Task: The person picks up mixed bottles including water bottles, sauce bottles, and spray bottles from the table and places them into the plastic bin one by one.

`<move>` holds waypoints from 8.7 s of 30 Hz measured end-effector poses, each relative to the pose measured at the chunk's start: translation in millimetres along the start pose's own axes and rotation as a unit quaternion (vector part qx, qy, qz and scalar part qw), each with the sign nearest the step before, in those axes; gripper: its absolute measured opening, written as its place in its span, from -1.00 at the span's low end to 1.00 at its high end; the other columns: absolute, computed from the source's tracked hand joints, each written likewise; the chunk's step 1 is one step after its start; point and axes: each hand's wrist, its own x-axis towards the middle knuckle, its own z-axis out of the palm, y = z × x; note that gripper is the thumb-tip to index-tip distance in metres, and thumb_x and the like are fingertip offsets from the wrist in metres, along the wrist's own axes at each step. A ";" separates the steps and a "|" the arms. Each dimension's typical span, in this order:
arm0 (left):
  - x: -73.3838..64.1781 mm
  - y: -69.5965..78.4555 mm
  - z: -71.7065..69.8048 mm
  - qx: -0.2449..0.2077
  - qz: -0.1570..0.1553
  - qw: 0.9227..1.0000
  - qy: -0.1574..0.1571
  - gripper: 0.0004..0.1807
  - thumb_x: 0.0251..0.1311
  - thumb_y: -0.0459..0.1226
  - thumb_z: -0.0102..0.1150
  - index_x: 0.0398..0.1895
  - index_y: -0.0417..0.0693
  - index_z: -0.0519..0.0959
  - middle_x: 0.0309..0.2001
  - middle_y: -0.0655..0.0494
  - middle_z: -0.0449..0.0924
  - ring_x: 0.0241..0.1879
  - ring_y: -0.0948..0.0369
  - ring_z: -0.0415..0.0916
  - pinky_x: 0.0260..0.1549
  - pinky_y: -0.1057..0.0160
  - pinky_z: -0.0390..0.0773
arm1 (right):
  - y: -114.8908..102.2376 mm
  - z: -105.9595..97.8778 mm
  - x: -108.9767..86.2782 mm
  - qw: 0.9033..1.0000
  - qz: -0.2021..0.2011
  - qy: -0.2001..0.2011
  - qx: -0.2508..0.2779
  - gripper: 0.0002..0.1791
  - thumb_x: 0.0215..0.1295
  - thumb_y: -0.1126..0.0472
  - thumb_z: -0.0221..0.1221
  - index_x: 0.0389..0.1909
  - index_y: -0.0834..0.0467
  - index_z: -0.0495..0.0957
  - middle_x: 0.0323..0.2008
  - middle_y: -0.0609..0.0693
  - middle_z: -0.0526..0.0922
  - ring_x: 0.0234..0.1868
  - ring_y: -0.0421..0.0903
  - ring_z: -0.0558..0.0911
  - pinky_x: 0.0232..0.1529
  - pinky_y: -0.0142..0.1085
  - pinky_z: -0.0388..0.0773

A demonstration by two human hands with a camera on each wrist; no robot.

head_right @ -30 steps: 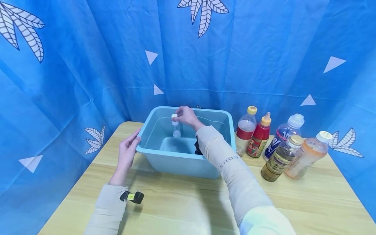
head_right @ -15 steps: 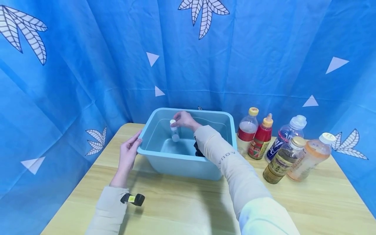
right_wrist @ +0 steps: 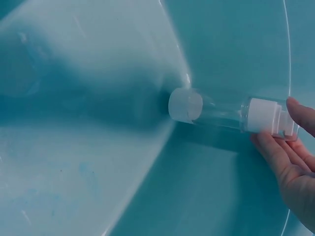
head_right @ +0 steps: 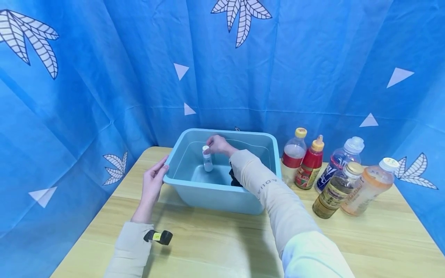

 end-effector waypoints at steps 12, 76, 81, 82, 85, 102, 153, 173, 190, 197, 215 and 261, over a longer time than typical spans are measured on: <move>-3.4 -1.5 0.6 0.003 0.006 1.000 0.011 -0.61 0.22 -0.33 -0.03 0.14 -0.17 0.38 0.11 -0.01 0.40 0.04 0.18 0.40 -0.03 0.37 0.39 | 1.9 6.0 4.8 1.000 -0.002 -0.019 -0.024 -0.67 0.05 0.31 0.24 -0.15 0.28 0.42 -0.16 0.15 0.52 -0.13 -0.01 0.51 -0.12 -0.27 0.49; 17.5 -41.5 -4.9 -0.043 0.050 0.998 -0.005 -0.55 0.18 -0.16 0.05 0.13 -0.09 0.40 0.10 -0.04 0.40 0.05 0.11 0.39 -0.04 0.21 0.43 | -44.5 -43.7 -34.6 0.999 -0.025 0.008 0.038 -0.49 0.10 0.17 0.21 0.04 0.31 0.35 -0.10 0.17 0.52 -0.08 0.07 0.51 -0.09 -0.21 0.50; 9.2 -23.4 -1.6 -0.029 0.043 0.999 -0.001 -0.54 0.18 -0.14 0.04 0.13 -0.10 0.40 0.10 -0.05 0.41 0.05 0.10 0.39 -0.03 0.18 0.41 | -50.2 -50.9 -43.5 0.998 -0.035 0.014 0.052 -0.52 0.12 0.16 0.19 0.03 0.30 0.36 -0.14 0.17 0.53 -0.14 0.03 0.54 -0.08 -0.20 0.50; 10.4 -27.5 -2.5 -0.041 0.049 0.998 -0.005 -0.56 0.17 -0.16 0.06 0.13 -0.09 0.41 0.09 -0.04 0.42 0.04 0.12 0.40 -0.05 0.22 0.43 | -51.3 -52.1 -45.4 0.998 -0.035 0.015 0.056 -0.52 0.12 0.16 0.19 0.02 0.29 0.36 -0.14 0.17 0.53 -0.14 0.03 0.54 -0.07 -0.20 0.49; 11.7 -26.1 -2.4 -0.041 0.035 0.999 -0.005 -0.58 0.19 -0.23 0.03 0.13 -0.11 0.39 0.10 -0.06 0.40 0.05 0.11 0.39 -0.03 0.22 0.42 | -54.9 -55.2 -52.0 0.997 -0.033 0.018 0.062 -0.53 0.13 0.15 0.19 0.02 0.28 0.37 -0.13 0.17 0.54 -0.15 0.01 0.55 -0.10 -0.23 0.51; 29.1 -45.2 -3.2 -0.055 0.040 0.998 -0.008 -0.58 0.17 -0.22 0.06 0.11 -0.09 0.42 0.08 -0.06 0.42 0.04 0.13 0.40 -0.06 0.31 0.43 | -65.6 -74.1 -99.4 0.995 -0.042 0.076 0.039 -0.58 0.15 0.11 0.16 -0.02 0.24 0.42 -0.18 0.14 0.58 -0.24 -0.04 0.59 -0.14 -0.22 0.53; 60.8 -110.1 -14.9 -0.047 0.055 0.997 -0.020 -0.58 0.18 -0.16 0.05 0.15 0.06 0.40 0.11 0.04 0.41 0.04 0.16 0.41 -0.08 0.30 0.45 | 10.4 -58.8 -231.6 0.917 -0.168 0.361 -0.018 -0.67 0.11 0.18 0.20 -0.10 0.22 0.48 -0.29 0.05 0.61 -0.31 -0.26 0.58 -0.26 -0.54 0.50; 29.4 -45.3 -3.5 -0.035 0.040 0.999 -0.009 -0.58 0.18 -0.18 0.05 0.12 -0.07 0.42 0.06 -0.12 0.43 -0.01 0.11 0.44 -0.15 0.31 0.49 | 59.9 -62.3 -270.2 0.851 -0.109 0.513 0.018 -0.64 0.10 0.33 0.18 -0.04 0.28 0.46 -0.25 -0.09 0.56 -0.30 -0.33 0.51 -0.30 -0.65 0.43; 17.7 -12.2 1.9 -0.008 0.001 1.000 -0.001 -0.60 0.22 -0.31 -0.03 0.15 -0.11 0.38 0.10 -0.02 0.40 0.03 0.11 0.41 -0.14 0.38 0.46 | 91.2 -83.1 -282.4 0.770 -0.071 0.632 0.049 -0.65 0.02 0.36 0.24 -0.10 0.26 0.52 -0.33 -0.22 0.54 -0.35 -0.33 0.50 -0.40 -0.61 0.41; 19.1 -13.5 1.8 -0.005 -0.010 1.000 -0.003 -0.61 0.23 -0.31 -0.03 0.15 -0.10 0.38 0.10 -0.03 0.40 0.04 0.12 0.40 -0.13 0.39 0.45 | 104.5 -92.0 -286.5 0.750 -0.031 0.659 0.048 -0.62 0.01 0.30 0.25 -0.08 0.21 0.51 -0.25 -0.28 0.45 -0.29 -0.34 0.45 -0.35 -0.61 0.38; 18.0 -13.7 2.1 -0.013 0.007 1.000 -0.004 -0.60 0.21 -0.29 0.00 0.14 -0.14 0.39 0.08 -0.12 0.41 0.02 0.07 0.41 -0.13 0.35 0.45 | 125.3 -107.5 -283.9 0.745 0.059 0.662 0.060 -0.47 -0.04 0.12 0.31 0.03 0.05 0.43 -0.18 -0.28 0.39 -0.16 -0.38 0.34 -0.14 -0.48 0.31; 22.6 -20.5 -0.3 -0.031 0.014 0.999 -0.003 -0.59 0.19 -0.23 0.04 0.12 -0.10 0.41 0.09 -0.08 0.41 0.01 0.13 0.42 -0.12 0.32 0.46 | 150.5 -111.5 -273.1 0.753 0.066 0.646 0.111 -0.58 -0.11 0.15 0.36 -0.14 0.08 0.56 -0.23 -0.15 0.59 -0.26 -0.38 0.53 -0.10 -0.47 0.47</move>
